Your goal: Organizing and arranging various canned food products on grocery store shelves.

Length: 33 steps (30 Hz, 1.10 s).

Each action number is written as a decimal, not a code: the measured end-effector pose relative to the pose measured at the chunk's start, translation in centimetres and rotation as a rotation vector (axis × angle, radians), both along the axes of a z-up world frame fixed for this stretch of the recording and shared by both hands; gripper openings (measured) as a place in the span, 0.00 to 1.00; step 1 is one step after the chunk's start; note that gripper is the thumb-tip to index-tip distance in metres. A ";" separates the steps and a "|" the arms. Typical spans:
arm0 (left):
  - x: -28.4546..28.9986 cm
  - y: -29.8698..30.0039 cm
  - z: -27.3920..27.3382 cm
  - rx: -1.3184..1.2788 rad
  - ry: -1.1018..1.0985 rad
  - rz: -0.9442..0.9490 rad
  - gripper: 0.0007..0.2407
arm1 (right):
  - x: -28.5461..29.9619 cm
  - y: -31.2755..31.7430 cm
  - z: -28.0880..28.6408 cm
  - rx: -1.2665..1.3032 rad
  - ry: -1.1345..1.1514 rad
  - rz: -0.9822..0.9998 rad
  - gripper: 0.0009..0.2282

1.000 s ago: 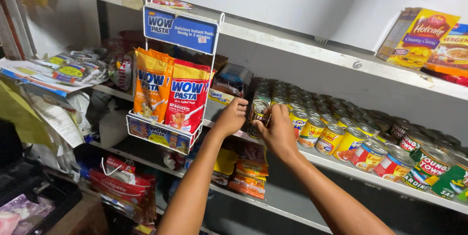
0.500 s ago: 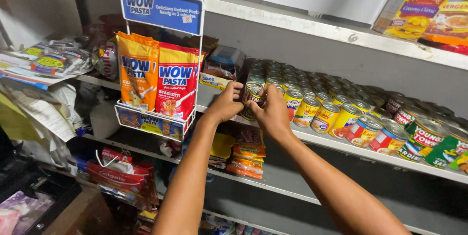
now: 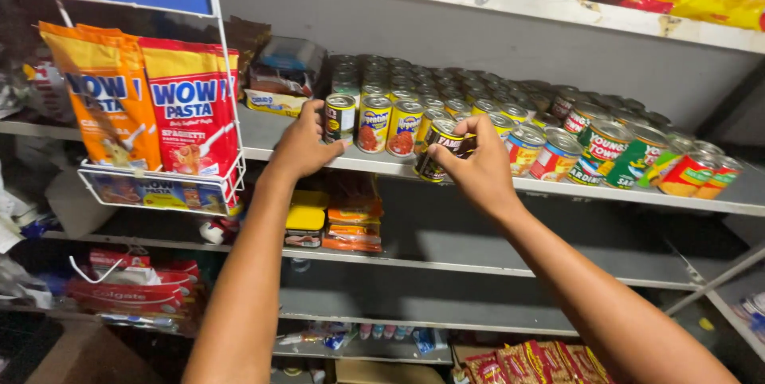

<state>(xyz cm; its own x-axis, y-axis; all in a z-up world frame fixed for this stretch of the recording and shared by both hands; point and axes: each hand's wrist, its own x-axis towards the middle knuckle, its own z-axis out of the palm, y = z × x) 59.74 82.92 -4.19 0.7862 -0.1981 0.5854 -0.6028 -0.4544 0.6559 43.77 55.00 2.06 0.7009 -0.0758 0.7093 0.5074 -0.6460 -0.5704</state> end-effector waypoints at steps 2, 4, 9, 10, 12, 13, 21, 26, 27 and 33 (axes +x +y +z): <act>0.2 -0.2 -0.2 0.025 -0.001 0.031 0.37 | -1.1 -2.1 0.0 0.049 0.063 -0.031 0.18; 0.3 -0.3 -0.1 0.050 -0.012 0.059 0.37 | -2.0 -4.4 -0.1 0.099 0.115 -0.065 0.18; 0.1 -1.0 0.1 0.071 -0.045 0.131 0.31 | -4.1 -9.9 -1.3 0.054 0.088 -0.194 0.19; -0.1 -1.1 0.3 0.072 -0.050 0.118 0.31 | -4.7 -10.5 -1.4 0.057 0.084 -0.207 0.19; -0.6 -1.4 0.5 0.096 -0.021 0.173 0.30 | -5.9 -11.5 -1.6 0.068 0.062 -0.194 0.19; -0.6 -1.5 0.6 0.100 -0.024 0.158 0.30 | -6.4 -12.1 -1.8 0.072 0.060 -0.208 0.19; -1.6 -2.1 0.6 0.274 -0.074 0.289 0.34 | -12.0 -16.4 -2.2 0.138 0.051 -0.341 0.18; 0.5 -1.8 -2.0 0.415 -0.161 0.366 0.31 | -17.4 -19.7 -1.0 0.147 -0.005 -0.318 0.20; 0.7 -1.8 -2.1 0.416 -0.187 0.386 0.31 | -18.2 -20.5 -0.8 0.165 -0.033 -0.263 0.20; -1.7 -1.9 -1.8 0.357 -0.479 0.376 0.34 | -23.4 -24.1 0.2 0.128 -0.038 -0.367 0.20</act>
